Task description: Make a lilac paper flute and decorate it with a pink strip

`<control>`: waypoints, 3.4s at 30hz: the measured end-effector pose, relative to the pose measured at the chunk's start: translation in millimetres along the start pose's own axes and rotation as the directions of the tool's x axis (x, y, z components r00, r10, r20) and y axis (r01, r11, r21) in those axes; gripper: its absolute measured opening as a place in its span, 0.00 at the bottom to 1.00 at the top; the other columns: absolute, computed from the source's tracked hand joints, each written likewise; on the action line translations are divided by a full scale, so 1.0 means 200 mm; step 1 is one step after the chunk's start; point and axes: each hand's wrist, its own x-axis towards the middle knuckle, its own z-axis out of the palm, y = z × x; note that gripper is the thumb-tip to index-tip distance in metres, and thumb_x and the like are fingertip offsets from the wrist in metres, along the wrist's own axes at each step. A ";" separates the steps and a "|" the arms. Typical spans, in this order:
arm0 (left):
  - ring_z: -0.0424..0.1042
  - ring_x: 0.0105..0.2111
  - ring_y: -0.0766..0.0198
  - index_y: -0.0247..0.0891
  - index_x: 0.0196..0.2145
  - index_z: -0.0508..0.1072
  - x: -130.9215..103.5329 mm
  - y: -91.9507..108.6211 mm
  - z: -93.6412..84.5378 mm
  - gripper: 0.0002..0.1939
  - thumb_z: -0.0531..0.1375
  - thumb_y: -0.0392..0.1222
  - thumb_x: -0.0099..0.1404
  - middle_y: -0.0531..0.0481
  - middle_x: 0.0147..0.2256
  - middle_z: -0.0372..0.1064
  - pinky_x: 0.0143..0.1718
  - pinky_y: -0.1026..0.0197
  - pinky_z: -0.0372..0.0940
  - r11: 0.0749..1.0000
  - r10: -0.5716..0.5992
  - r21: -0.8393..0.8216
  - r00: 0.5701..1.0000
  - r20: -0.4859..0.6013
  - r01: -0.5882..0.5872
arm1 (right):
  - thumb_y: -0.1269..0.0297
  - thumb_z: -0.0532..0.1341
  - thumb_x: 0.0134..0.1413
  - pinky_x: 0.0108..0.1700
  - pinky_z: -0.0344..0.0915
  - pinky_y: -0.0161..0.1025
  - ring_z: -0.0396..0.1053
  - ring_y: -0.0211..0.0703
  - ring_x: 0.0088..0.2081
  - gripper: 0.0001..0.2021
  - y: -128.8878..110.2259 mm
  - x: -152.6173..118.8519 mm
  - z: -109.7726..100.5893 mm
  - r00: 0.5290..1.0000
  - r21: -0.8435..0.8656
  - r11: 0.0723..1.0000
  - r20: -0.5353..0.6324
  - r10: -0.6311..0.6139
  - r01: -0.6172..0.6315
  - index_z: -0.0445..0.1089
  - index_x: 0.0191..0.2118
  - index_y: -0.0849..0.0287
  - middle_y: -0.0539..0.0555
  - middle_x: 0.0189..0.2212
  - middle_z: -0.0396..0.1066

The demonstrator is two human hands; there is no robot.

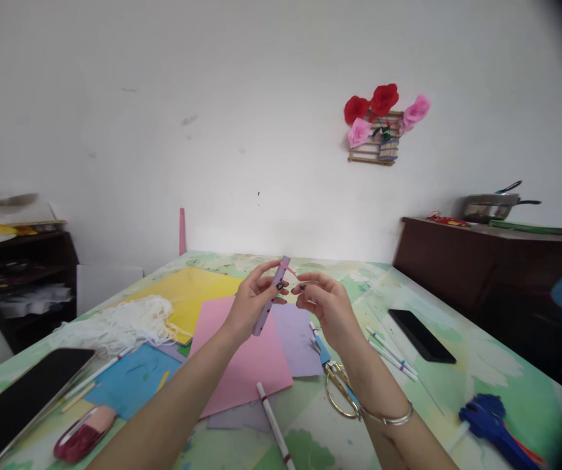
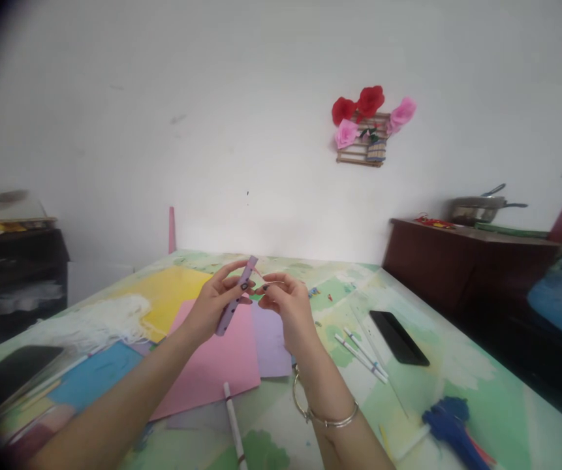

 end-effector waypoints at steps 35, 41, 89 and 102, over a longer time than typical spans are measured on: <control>0.75 0.39 0.64 0.42 0.53 0.64 0.07 0.04 -0.14 0.24 0.60 0.31 0.59 0.50 0.33 0.74 0.52 0.54 0.64 0.902 -0.110 -0.431 0.976 -0.189 0.018 | 0.72 0.64 0.40 0.24 0.59 0.30 0.59 0.29 0.19 0.11 -0.05 -0.01 -0.03 0.960 0.223 0.947 0.209 0.186 -0.232 0.73 0.35 0.61 0.49 0.20 0.70; 0.72 0.47 0.58 0.44 0.50 0.66 0.04 0.08 -0.09 0.20 0.58 0.31 0.60 0.51 0.36 0.74 0.54 0.50 0.61 0.846 -0.148 -0.526 0.986 -0.081 0.084 | 0.70 0.65 0.40 0.26 0.63 0.31 0.63 0.31 0.20 0.11 0.06 0.01 -0.01 0.946 0.178 0.946 0.236 0.224 -0.269 0.72 0.35 0.61 0.52 0.23 0.73; 0.71 0.27 0.70 0.48 0.52 0.66 -0.01 0.03 0.02 0.22 0.59 0.32 0.61 0.51 0.38 0.71 0.20 0.70 0.61 0.817 -0.219 -0.557 0.974 -0.061 0.149 | 0.72 0.60 0.35 0.40 0.64 0.39 0.71 0.41 0.34 0.06 0.14 -0.01 0.09 0.989 -0.094 0.993 0.133 -0.061 0.074 0.67 0.26 0.58 0.50 0.26 0.74; 0.71 0.30 0.68 0.45 0.53 0.65 0.00 0.03 0.02 0.24 0.61 0.31 0.59 0.48 0.37 0.72 0.26 0.68 0.65 0.871 -0.158 -0.487 0.974 -0.162 0.061 | 0.72 0.57 0.47 0.35 0.62 0.40 0.63 0.41 0.32 0.04 0.12 -0.11 0.14 0.806 -0.716 0.462 0.240 -0.541 0.523 0.65 0.31 0.58 0.51 0.28 0.68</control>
